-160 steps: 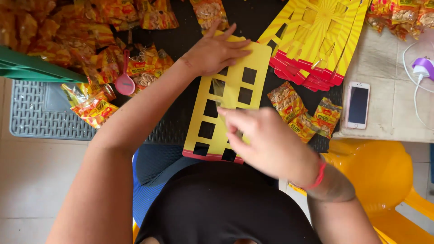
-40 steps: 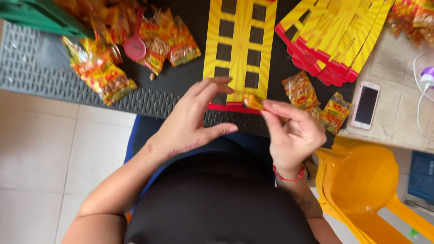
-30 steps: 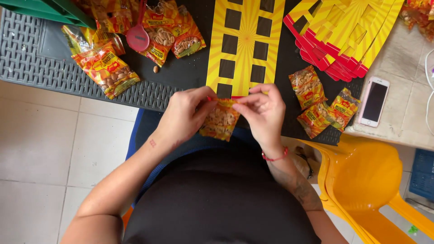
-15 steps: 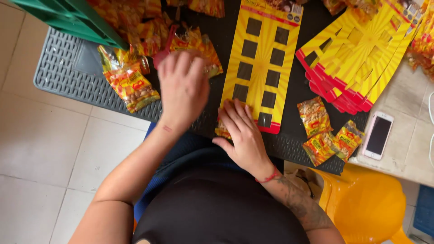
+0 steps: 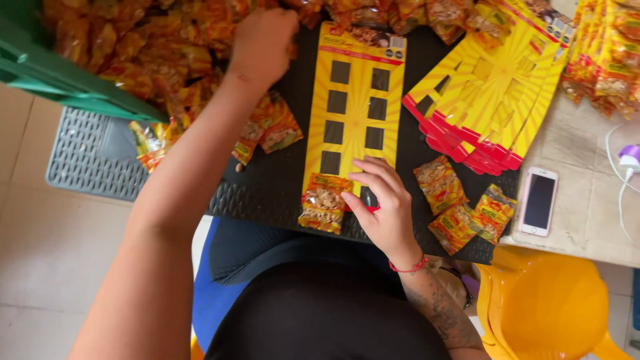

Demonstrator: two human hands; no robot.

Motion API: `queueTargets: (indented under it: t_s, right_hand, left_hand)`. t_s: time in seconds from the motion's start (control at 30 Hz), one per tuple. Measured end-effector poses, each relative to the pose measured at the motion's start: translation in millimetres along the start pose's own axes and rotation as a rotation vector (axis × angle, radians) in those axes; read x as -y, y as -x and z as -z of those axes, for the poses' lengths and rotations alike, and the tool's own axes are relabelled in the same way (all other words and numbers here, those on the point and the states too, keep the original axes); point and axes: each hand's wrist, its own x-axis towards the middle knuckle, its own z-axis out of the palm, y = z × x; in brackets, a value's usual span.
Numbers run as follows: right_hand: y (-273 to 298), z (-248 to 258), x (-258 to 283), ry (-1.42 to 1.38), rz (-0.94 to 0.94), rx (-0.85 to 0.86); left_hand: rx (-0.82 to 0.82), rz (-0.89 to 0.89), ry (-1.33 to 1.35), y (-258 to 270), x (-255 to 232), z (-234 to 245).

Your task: Filling yellow cardboard display strips with small snack packets

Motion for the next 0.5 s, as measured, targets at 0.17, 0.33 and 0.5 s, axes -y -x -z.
queueTargets:
  t_s: [0.17, 0.33, 0.5]
  right_hand:
    - [-11, 11, -9, -0.186, -0.092, -0.039]
    - [-23, -4, -6, -0.875, -0.32, -0.044]
    - [-21, 0, -1, -0.526, -0.342, -0.289]
  left_hand:
    - [-0.203, 0.088, 0.748, 46, -31, 65]
    - [0.073, 0.264, 1.077, 102, -133, 130]
    - [0.159, 0.114, 1.078, 130, -142, 139]
